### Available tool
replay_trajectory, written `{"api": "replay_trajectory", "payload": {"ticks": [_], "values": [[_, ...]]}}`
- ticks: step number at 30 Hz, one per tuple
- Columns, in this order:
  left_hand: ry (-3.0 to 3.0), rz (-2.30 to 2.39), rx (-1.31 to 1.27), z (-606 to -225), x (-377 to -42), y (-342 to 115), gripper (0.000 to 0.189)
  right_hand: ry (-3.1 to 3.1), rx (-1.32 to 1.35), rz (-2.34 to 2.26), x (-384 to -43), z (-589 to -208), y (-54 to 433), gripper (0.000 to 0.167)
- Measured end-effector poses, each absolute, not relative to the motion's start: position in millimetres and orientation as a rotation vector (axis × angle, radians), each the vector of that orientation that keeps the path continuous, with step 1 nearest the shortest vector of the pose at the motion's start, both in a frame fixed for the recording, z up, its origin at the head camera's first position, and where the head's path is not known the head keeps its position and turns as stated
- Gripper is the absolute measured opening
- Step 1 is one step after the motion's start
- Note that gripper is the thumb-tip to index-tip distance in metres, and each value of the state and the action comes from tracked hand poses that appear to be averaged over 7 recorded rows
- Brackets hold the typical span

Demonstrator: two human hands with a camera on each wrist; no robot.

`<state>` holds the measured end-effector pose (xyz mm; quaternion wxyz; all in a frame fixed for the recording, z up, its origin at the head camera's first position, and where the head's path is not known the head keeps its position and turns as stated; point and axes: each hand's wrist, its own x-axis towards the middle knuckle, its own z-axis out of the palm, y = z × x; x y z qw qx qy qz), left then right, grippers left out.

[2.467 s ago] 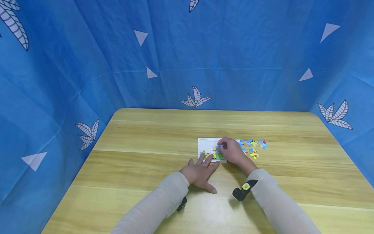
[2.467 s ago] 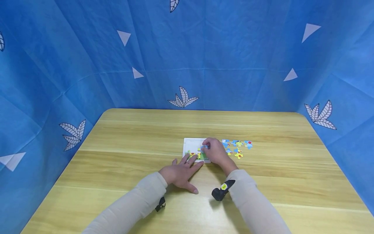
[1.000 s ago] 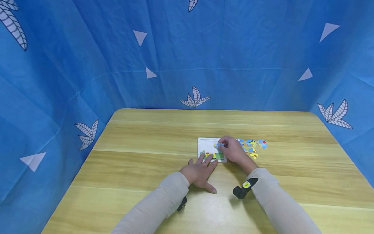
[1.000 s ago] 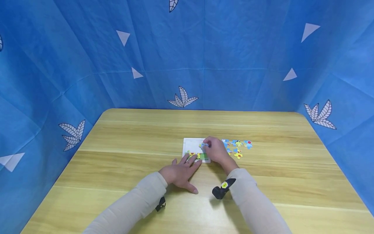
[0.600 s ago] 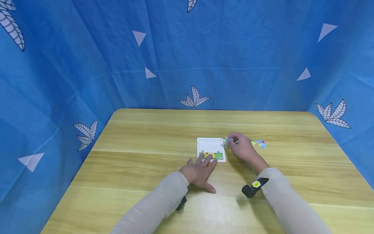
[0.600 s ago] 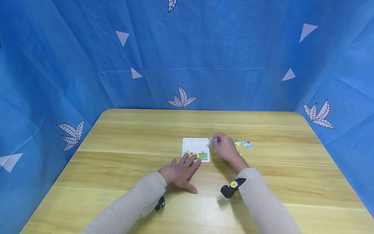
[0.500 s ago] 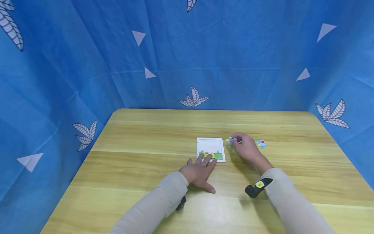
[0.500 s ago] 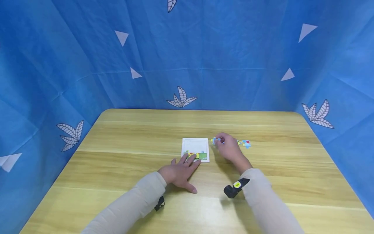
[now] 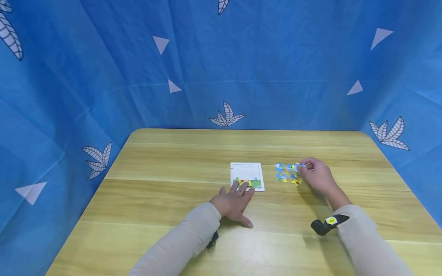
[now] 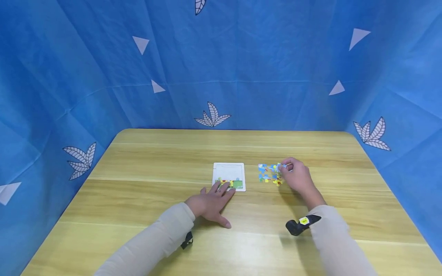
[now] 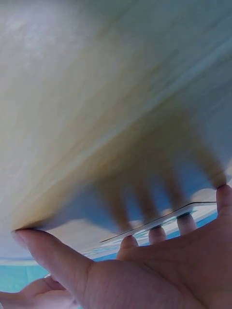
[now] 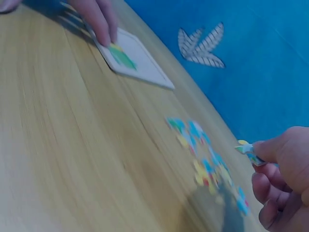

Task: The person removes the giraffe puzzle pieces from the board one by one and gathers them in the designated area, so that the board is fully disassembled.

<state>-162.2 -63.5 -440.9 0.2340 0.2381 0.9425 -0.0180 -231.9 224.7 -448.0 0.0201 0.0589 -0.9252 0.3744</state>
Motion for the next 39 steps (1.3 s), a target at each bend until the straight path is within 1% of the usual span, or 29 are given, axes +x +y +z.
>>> {"api": "replay_trajectory", "payload": {"ticks": [7, 13, 19, 39], "values": [[2.590, -0.041, 0.656, -440.7, -162.3, -63.9, 0.109, -2.897, 0.135, 1.080, -223.3, -454.3, 248.6, 0.033], [2.593, -0.035, 0.655, -441.9, -162.8, -64.3, 0.109, -2.976, 0.098, 1.063, -223.3, -460.3, 256.5, 0.038], [2.590, -0.038, 0.652, -441.9, -162.7, -64.0, 0.109, -3.022, 0.087, 1.062, -225.5, -464.7, 258.5, 0.041], [2.602, -0.038, 0.652, -443.4, -163.4, -62.8, 0.110, -2.984, 0.060, 1.022, -223.9, -468.0, 255.1, 0.038]]}}
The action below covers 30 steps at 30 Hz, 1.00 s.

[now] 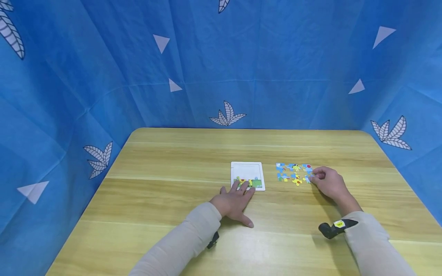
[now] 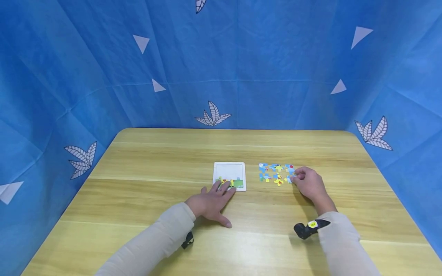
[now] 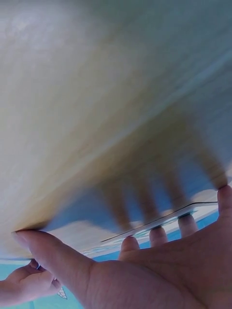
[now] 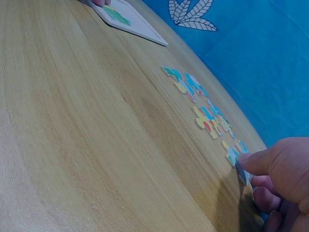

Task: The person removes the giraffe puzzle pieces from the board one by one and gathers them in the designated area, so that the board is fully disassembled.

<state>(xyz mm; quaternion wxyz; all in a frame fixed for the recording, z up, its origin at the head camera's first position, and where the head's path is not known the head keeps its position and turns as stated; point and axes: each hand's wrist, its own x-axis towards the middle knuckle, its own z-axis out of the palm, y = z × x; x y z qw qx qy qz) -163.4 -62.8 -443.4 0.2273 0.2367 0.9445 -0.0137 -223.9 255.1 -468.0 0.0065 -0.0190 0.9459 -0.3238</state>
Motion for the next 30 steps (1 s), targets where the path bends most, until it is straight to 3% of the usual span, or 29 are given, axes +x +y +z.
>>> {"api": "replay_trajectory", "payload": {"ticks": [16, 30], "values": [[2.611, -0.037, 0.651, -442.1, -159.4, -62.6, 0.109, 3.016, -0.093, -1.104, -225.8, -459.9, 246.7, 0.038], [2.634, -0.062, 0.744, -441.1, -149.7, -56.9, 0.103, 2.947, -0.240, -1.211, -231.0, -446.3, 204.2, 0.035]]}}
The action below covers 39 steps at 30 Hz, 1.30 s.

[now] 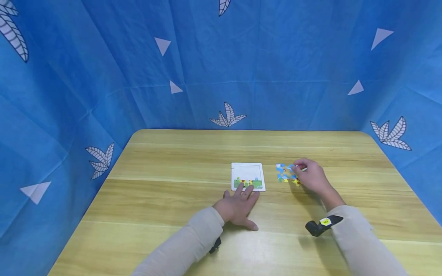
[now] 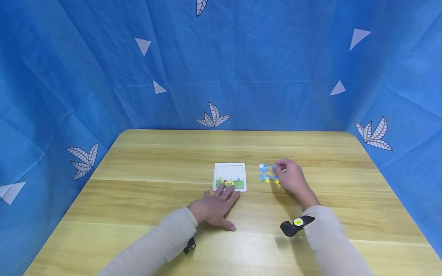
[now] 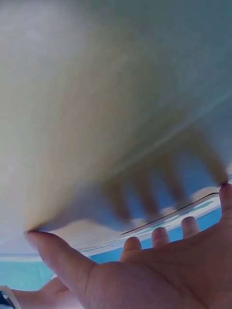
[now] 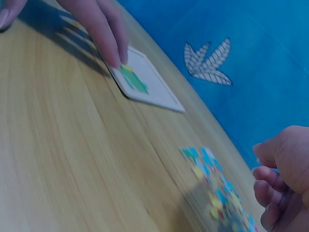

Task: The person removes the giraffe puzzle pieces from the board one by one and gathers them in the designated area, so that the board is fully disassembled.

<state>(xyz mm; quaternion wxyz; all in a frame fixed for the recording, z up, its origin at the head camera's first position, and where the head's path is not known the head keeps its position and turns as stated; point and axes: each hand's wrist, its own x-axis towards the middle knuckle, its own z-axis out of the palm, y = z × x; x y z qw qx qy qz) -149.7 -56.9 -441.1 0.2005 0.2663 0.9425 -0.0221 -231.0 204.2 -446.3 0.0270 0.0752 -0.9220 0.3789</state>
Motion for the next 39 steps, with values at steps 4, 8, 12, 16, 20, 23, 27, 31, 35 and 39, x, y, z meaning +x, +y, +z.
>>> {"api": "replay_trajectory", "payload": {"ticks": [4, 8, 12, 16, 20, 23, 27, 31, 35, 39], "values": [[2.629, -0.073, 0.747, -442.9, -146.9, -55.0, 0.103, -2.846, 0.276, 1.232, -235.4, -449.0, 189.8, 0.033], [2.625, -0.091, 0.740, -443.3, -144.9, -54.2, 0.104, -2.832, 0.350, 1.238, -238.9, -452.2, 174.4, 0.030], [2.629, -0.112, 0.738, -444.7, -144.5, -53.5, 0.104, -2.834, 0.429, 1.228, -241.6, -454.5, 157.8, 0.028], [2.628, -0.132, 0.737, -445.7, -145.1, -52.9, 0.104, -2.864, 0.529, 1.219, -242.9, -453.7, 140.6, 0.028], [2.625, -0.145, 0.737, -446.6, -146.0, -52.4, 0.103, -2.880, 0.635, 1.210, -243.0, -451.6, 124.7, 0.025], [2.624, -0.161, 0.741, -447.2, -146.4, -52.0, 0.102, -2.891, 0.706, 1.214, -243.4, -450.9, 115.7, 0.023], [2.624, -0.185, 0.744, -446.8, -146.2, -52.2, 0.101, -2.923, 0.780, 1.248, -244.9, -451.7, 106.8, 0.023], [2.622, -0.202, 0.745, -446.7, -146.0, -52.3, 0.101, -2.947, 0.852, 1.268, -246.8, -453.1, 98.0, 0.022], [2.622, -0.209, 0.749, -447.7, -145.7, -52.2, 0.101, -2.978, 0.900, 1.244, -248.1, -453.5, 89.5, 0.021], [2.623, -0.219, 0.755, -447.8, -145.9, -52.3, 0.102, -3.009, 0.940, 1.215, -249.4, -453.7, 84.1, 0.020]]}}
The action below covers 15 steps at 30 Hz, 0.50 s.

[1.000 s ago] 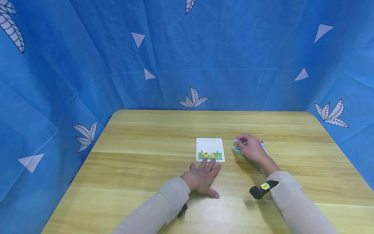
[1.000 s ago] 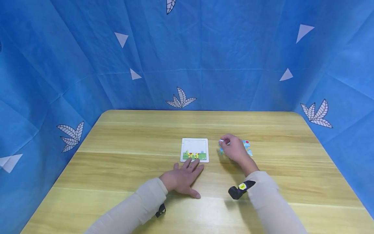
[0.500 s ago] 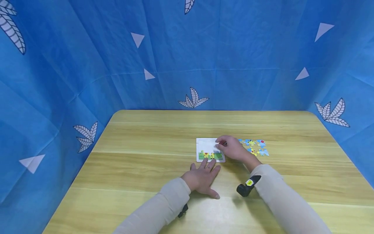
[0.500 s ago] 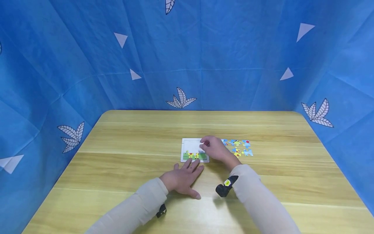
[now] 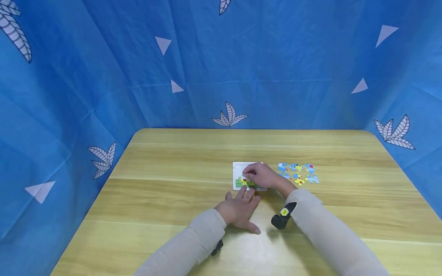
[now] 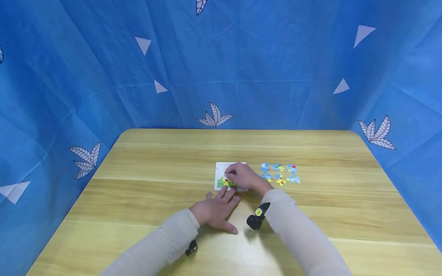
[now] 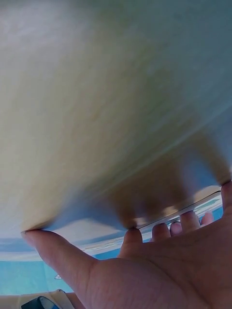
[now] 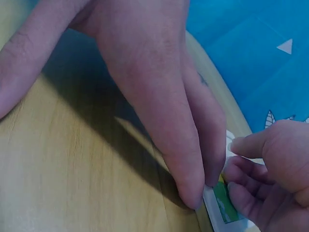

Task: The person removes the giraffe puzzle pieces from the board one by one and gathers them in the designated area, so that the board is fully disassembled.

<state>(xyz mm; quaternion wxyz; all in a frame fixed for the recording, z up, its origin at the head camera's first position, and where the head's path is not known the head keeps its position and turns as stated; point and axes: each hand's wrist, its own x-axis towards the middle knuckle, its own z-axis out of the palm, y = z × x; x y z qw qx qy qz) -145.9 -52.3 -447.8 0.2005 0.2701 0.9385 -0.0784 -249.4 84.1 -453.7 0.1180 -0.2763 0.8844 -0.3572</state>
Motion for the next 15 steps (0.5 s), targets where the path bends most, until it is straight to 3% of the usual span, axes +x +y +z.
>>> {"api": "replay_trajectory", "payload": {"ticks": [15], "values": [[2.616, -0.205, 0.763, -444.3, -146.2, -53.6, 0.101, 2.452, -0.854, -0.997, -249.3, -451.7, 79.5, 0.022]]}}
